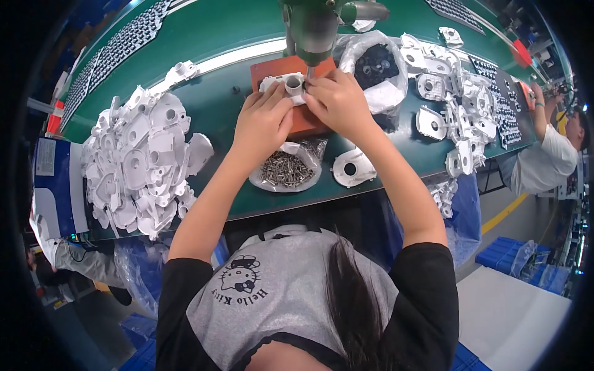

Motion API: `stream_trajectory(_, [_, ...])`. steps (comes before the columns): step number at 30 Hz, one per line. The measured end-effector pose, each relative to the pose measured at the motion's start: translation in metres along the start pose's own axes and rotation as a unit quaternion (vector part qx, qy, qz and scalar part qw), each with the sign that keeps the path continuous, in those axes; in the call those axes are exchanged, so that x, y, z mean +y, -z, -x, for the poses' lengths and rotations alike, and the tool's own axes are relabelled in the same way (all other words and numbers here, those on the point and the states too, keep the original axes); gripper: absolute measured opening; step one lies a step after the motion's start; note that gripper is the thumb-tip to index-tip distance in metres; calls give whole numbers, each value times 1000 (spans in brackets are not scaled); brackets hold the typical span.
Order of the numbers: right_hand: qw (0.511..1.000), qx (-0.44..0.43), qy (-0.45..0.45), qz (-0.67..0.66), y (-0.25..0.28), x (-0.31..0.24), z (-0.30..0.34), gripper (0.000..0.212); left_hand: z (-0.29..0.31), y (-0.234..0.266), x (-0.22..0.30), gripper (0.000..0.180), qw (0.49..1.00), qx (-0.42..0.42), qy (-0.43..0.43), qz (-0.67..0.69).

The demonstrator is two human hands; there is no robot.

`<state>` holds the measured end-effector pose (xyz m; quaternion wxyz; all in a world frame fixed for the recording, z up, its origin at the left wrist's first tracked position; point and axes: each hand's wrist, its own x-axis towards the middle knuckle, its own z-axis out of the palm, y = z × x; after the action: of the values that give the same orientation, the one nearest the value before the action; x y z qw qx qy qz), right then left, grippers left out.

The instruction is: Assembling small white plastic components using a manual press machine on an industrial assembly line.

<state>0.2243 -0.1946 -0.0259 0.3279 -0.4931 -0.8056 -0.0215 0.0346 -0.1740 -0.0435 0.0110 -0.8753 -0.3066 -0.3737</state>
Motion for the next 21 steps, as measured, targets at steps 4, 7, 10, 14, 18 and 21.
stream_trajectory(4, [998,18,21,58,5,-9,6,21,-1,3,-5,10,1000,-5,-11,-4])
stream_trajectory(7, [995,76,1,63,5,-28,20,21,-2,4,-12,9,1000,-26,-4,-16])
stream_trajectory(10, [997,-16,46,-52,-5,-63,49,21,1,4,-13,10,1000,-16,7,4])
stream_trajectory(14, [987,-134,81,-40,-20,-86,71,16,1,1,-13,15,999,-28,16,9])
stream_trajectory(18, [986,-148,42,-58,-23,-85,68,12,2,2,-11,20,998,-41,41,15])
stream_trajectory(21, [985,-146,15,-86,-20,-87,60,11,4,1,-12,21,998,-43,45,22])
